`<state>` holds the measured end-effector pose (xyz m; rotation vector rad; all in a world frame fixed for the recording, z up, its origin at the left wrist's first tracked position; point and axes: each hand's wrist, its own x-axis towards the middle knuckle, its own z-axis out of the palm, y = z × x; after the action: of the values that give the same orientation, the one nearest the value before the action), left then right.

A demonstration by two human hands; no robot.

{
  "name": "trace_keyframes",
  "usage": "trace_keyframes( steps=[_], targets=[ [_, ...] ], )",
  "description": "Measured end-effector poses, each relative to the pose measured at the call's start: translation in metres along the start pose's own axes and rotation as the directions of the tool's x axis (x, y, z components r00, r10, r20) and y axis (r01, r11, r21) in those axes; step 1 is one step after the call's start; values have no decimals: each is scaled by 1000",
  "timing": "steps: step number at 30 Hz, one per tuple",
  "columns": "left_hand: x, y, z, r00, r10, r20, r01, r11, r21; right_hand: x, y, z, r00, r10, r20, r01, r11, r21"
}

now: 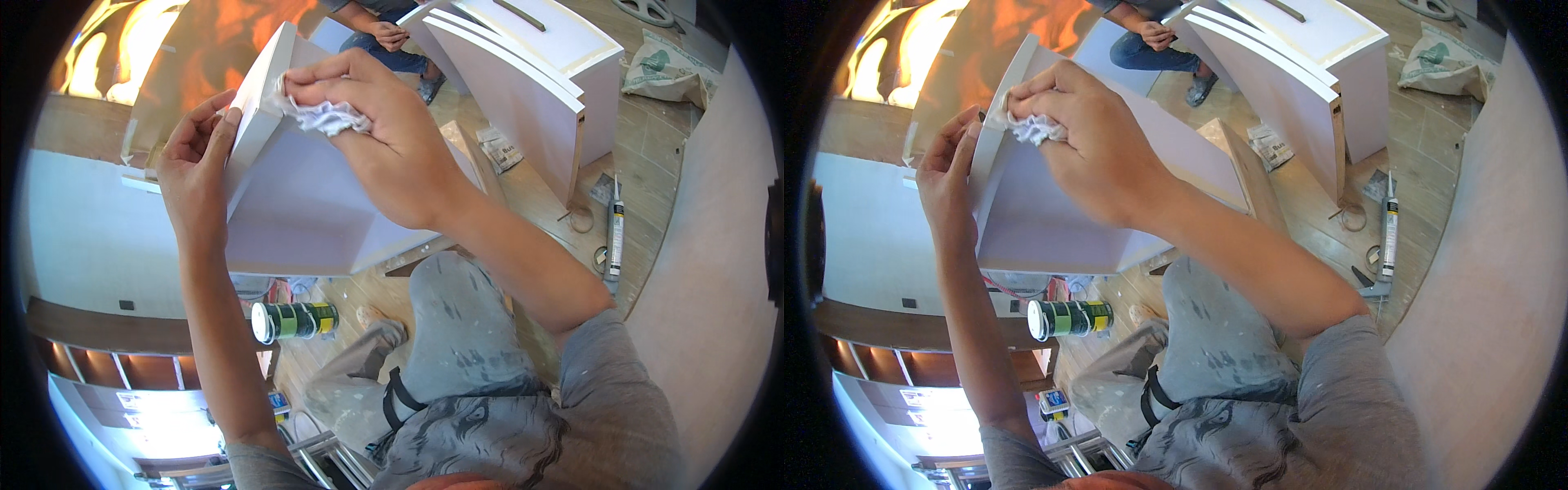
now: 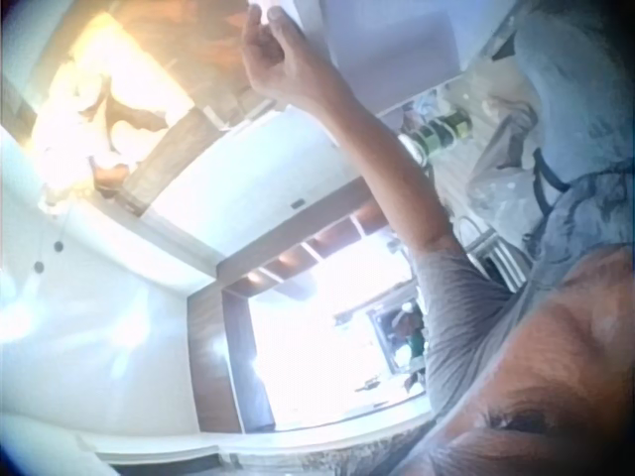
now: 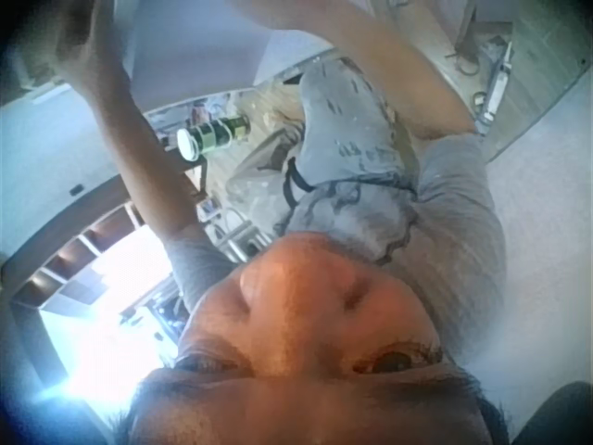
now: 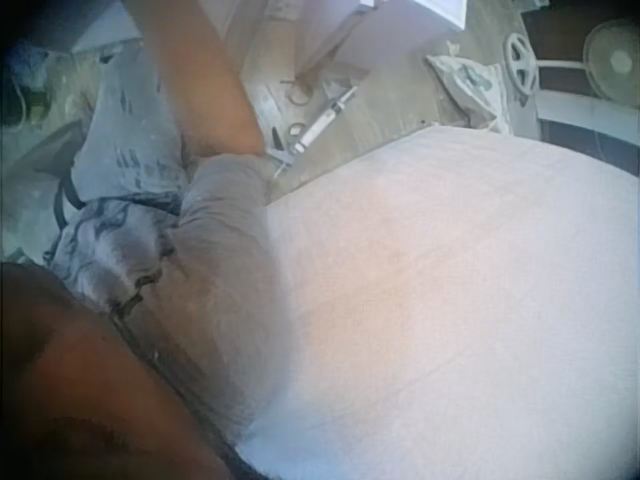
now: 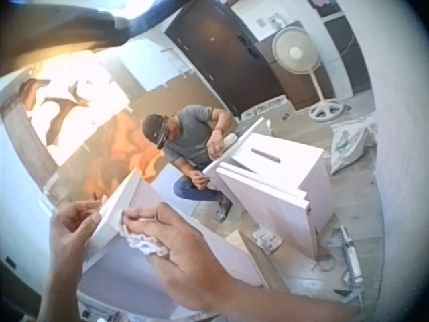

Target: The person wipes a white cabinet door with a cloth, then applies masking tape to its edges. The person handles the door and tape throughout the clip.

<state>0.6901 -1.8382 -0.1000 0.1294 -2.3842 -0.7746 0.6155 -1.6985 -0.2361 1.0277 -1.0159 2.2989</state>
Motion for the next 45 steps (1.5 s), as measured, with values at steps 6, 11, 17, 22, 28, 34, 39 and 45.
trace_keyframes(
  steps=[6,11,17,22,28,34,39,45],
  targets=[
    [-1,-6,-2,1000,2,-7,-2,1000,-9,14,20,-34,984,120,-133,-117,993,29],
    [1,-5,-2,1000,18,4,-18,1000,-10,75,88,-41,975,202,-91,-222,895,-387],
    [1,-8,-5,999,29,31,-28,999,-25,97,95,-7,955,296,16,-257,854,-452],
    [1,-2,0,1000,17,23,-17,1000,5,95,104,-1,976,213,52,-172,890,-422],
    [1,-4,0,1000,4,26,-4,1000,-18,66,92,4,999,4,-34,-16,926,-377],
    [1,-4,0,999,7,32,-7,1000,-13,44,62,4,995,-98,-23,80,908,-411],
    [1,-4,0,1000,-18,24,18,999,-29,25,33,5,993,-115,3,106,910,-402],
    [-2,-3,-3,999,-23,22,23,999,32,2,6,-5,990,-109,85,129,949,-286]
  ],
)
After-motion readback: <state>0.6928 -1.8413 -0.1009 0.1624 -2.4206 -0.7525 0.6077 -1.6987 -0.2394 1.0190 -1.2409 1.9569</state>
